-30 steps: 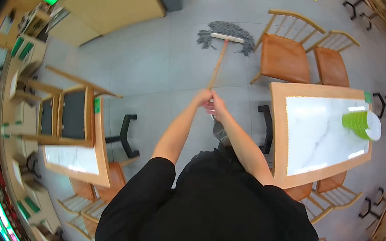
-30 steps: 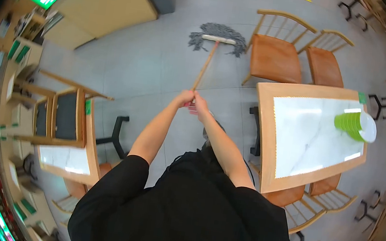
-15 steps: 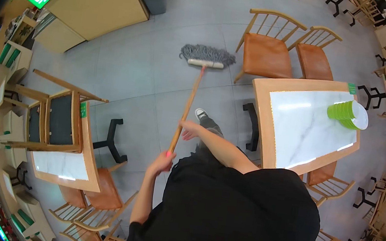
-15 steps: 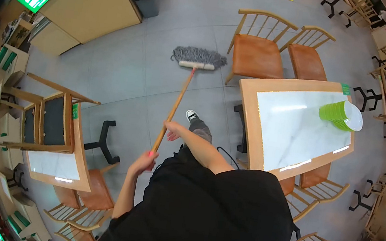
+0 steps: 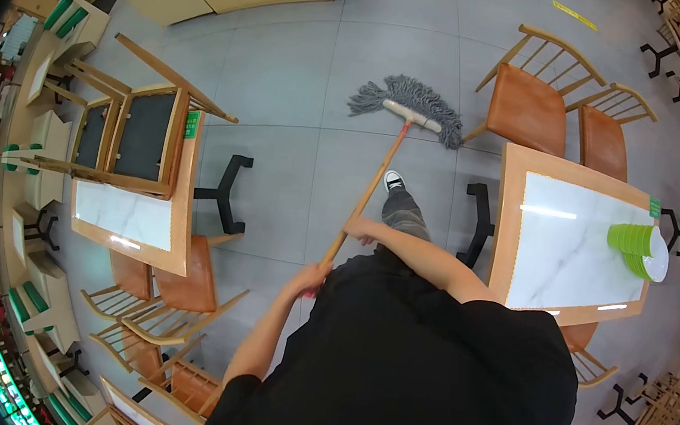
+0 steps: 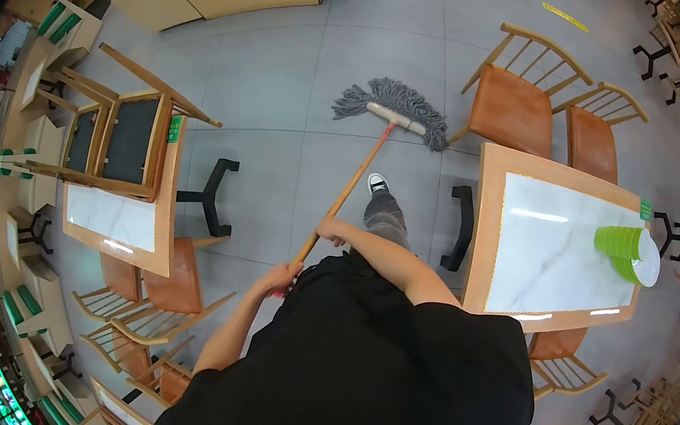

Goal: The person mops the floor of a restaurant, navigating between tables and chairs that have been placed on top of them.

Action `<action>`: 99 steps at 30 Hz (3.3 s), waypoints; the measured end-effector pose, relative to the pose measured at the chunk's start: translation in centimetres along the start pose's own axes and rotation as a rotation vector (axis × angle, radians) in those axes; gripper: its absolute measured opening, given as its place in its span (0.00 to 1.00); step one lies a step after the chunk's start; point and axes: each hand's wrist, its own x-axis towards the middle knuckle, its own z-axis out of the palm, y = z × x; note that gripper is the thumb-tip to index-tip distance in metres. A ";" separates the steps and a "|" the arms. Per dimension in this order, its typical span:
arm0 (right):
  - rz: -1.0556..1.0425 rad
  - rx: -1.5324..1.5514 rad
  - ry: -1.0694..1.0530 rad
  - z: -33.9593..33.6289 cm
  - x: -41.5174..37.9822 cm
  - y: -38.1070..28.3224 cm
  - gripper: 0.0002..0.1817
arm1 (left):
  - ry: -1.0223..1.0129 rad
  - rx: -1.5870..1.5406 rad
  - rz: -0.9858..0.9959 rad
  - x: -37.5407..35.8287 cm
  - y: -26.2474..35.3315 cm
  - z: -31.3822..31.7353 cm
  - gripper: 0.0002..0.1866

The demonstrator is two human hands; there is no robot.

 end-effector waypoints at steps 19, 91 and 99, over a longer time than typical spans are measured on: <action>-0.272 1.423 0.596 -16.5 -1.4 3.1 0.18 | -0.027 -0.039 0.232 15.3 26.5 0.4 0.21; -0.079 1.321 0.359 -4.3 -5.6 -3.3 0.19 | -0.208 -0.537 0.198 -6.4 11.8 0.4 0.07; -0.184 1.635 0.841 -14.0 -5.5 8.2 0.18 | -0.316 -0.426 0.270 9.4 25.1 6.9 0.07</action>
